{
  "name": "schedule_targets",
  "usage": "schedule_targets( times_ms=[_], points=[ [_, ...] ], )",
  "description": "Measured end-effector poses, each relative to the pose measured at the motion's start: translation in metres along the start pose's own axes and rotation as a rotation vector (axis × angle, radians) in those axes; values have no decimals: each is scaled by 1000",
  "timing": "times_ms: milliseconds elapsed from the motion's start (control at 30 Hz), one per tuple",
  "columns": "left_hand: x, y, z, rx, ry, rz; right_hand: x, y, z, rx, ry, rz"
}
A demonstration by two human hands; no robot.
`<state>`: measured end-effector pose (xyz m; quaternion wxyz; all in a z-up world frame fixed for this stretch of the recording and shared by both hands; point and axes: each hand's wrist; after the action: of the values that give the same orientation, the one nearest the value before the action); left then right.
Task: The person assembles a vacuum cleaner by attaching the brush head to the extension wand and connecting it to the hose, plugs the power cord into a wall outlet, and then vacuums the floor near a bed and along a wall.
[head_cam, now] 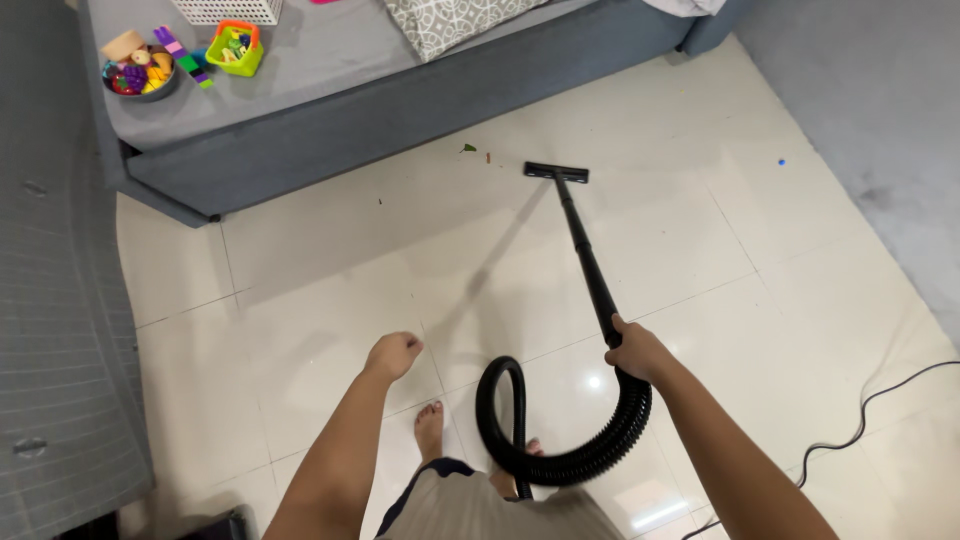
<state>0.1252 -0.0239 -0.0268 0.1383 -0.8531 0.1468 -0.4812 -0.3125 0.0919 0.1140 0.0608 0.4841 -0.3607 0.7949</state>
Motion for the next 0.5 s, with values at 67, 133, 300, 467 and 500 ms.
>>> schedule_targets(
  times_ms=[67,133,300,467,500],
  points=[
    [4,4,30,22,76,26,5,-16,25,-44,41,4],
    [11,11,53,29,105,37,14,-23,50,-104,107,6],
    [36,31,86,72,167,74,28,-44,97,-129,171,-4],
    [49,49,105,81,171,83,28,-62,127,-138,156,2],
    [49,49,108,82,168,86,28,-65,132,-159,178,5]
  ],
)
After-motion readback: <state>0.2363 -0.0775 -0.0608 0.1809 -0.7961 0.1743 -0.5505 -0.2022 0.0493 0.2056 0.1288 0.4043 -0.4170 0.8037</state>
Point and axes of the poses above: each hand's wrist, its own y-axis towards the middle knuckle, its own x-axis out of the back of the hand, z = x × y, and after that the axes turned 13 degrees about -z, right-handed
